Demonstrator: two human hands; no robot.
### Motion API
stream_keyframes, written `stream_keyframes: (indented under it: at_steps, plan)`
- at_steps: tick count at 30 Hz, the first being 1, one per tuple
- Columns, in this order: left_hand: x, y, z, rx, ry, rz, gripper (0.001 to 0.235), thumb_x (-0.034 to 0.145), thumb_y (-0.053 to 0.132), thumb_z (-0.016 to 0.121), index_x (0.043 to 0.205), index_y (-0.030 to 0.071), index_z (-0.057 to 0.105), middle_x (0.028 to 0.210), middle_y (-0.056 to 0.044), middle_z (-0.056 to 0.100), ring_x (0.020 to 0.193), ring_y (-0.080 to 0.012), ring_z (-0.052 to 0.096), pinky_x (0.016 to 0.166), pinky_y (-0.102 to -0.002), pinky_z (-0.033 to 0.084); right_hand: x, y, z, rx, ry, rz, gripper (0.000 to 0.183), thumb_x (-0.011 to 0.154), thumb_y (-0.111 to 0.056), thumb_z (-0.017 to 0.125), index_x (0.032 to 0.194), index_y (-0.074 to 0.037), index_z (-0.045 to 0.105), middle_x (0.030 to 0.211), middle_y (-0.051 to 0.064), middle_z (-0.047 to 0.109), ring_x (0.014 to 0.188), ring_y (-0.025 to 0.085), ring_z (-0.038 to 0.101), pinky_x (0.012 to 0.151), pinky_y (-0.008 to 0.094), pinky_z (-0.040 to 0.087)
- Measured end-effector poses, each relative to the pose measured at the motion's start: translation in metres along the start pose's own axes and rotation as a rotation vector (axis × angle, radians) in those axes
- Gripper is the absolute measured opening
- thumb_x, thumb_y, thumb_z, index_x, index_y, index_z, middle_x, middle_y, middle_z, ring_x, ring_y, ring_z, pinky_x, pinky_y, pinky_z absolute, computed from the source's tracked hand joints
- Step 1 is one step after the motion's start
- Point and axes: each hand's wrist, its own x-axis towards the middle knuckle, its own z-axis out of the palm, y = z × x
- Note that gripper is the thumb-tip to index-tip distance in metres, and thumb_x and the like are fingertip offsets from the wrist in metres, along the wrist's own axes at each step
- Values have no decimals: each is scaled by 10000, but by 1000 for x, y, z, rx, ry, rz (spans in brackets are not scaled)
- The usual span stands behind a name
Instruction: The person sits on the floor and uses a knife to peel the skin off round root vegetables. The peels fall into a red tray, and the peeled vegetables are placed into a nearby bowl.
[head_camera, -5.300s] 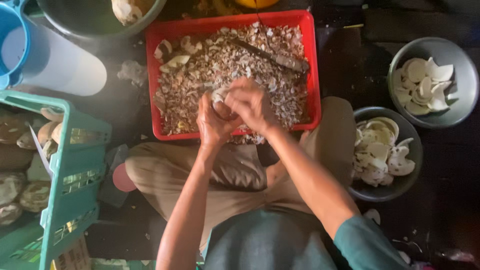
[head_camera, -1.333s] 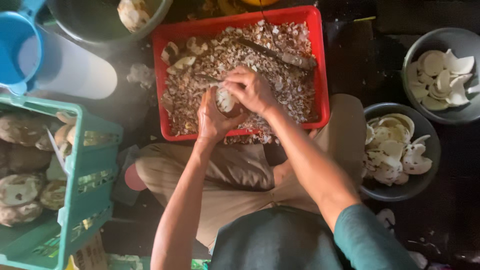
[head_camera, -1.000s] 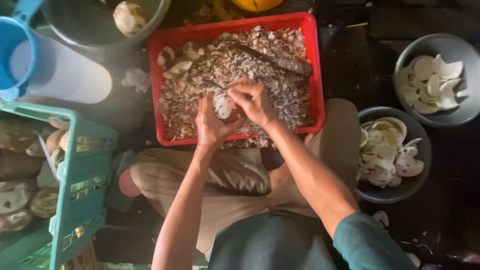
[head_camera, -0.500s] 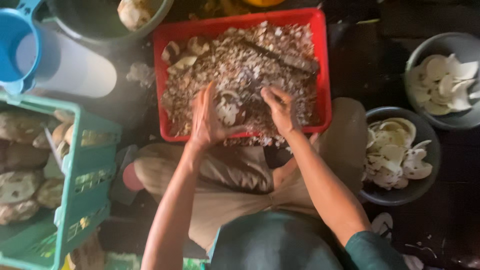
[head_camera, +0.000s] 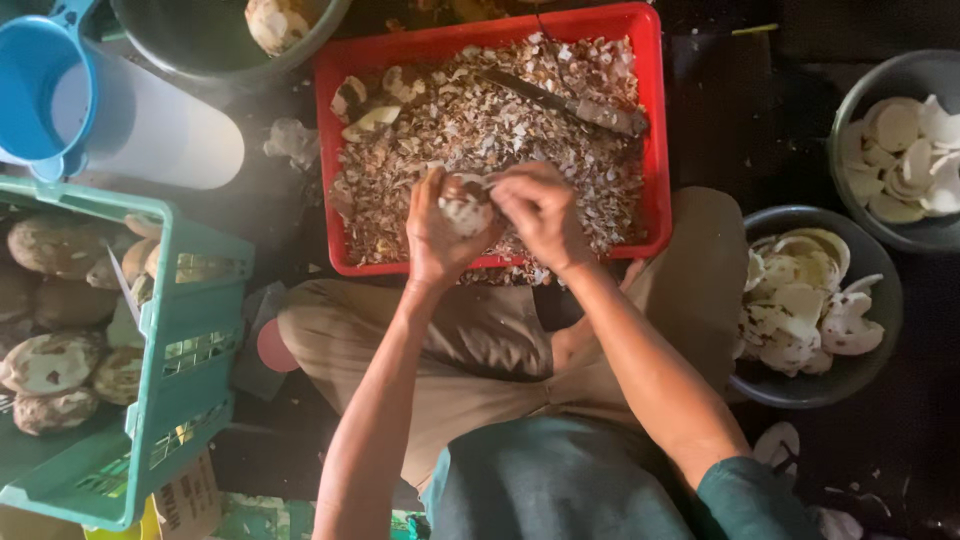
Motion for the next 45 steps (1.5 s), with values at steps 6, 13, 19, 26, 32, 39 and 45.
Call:
stream_keyframes:
  at_steps: [6, 13, 19, 26, 32, 39, 45]
  plan:
    - [1, -3, 6, 157, 24, 89, 974, 701, 345, 923, 1387, -129, 420, 1274, -304, 544, 1170, -425, 575, 972, -493, 512, 31, -13, 24, 59, -167, 65, 229, 1018, -325, 695, 1021, -117, 790, 1022, 13, 683, 896, 140, 649, 752, 301, 555]
    - [3, 7, 14, 234, 86, 136, 859, 749, 298, 886, 1388, -81, 455, 1264, -278, 573, 1160, -441, 573, 991, -519, 502, 30, -7, 14, -9, -97, 85, 215, 1027, -258, 683, 1077, -70, 774, 1063, 31, 682, 939, 164, 670, 800, 329, 546]
    - [-20, 5, 15, 273, 26, -127, 783, 738, 329, 905, 1302, -41, 505, 1265, -283, 560, 1188, -456, 558, 997, -514, 494, 10, -15, 24, -92, -30, -188, 148, 1004, -176, 683, 1069, -73, 766, 1157, 77, 684, 1053, 214, 662, 923, 350, 554]
    - [-15, 0, 16, 187, 68, 19, 901, 700, 253, 891, 1427, -64, 463, 1330, -282, 551, 1224, -473, 542, 1021, -516, 476, 12, -6, 16, 7, -103, -83, 150, 1001, -171, 695, 1073, -69, 779, 1125, 76, 704, 1048, 220, 665, 915, 358, 542]
    - [-7, -1, 25, 246, 130, 80, 868, 802, 233, 869, 1463, -95, 412, 1366, -300, 518, 1248, -468, 527, 1070, -514, 474, 10, -5, 20, 155, -75, 102, 196, 1022, -172, 676, 1137, -54, 782, 1128, 87, 684, 1032, 244, 636, 929, 384, 500]
    - [-10, 6, 28, 240, 129, 14, 892, 762, 266, 877, 1452, -63, 417, 1345, -273, 532, 1248, -446, 548, 1050, -508, 491, -5, 12, 24, 182, 57, 106, 231, 1013, -193, 682, 1161, -38, 771, 1179, 94, 678, 1156, 256, 602, 1022, 366, 475]
    - [-6, 17, 23, 157, 111, -59, 939, 727, 335, 901, 1423, -67, 415, 1290, -269, 537, 1178, -408, 586, 963, -483, 532, -9, 34, 32, 238, 80, 293, 273, 1009, -247, 712, 1166, -36, 786, 1005, 64, 686, 915, 159, 591, 852, 301, 490]
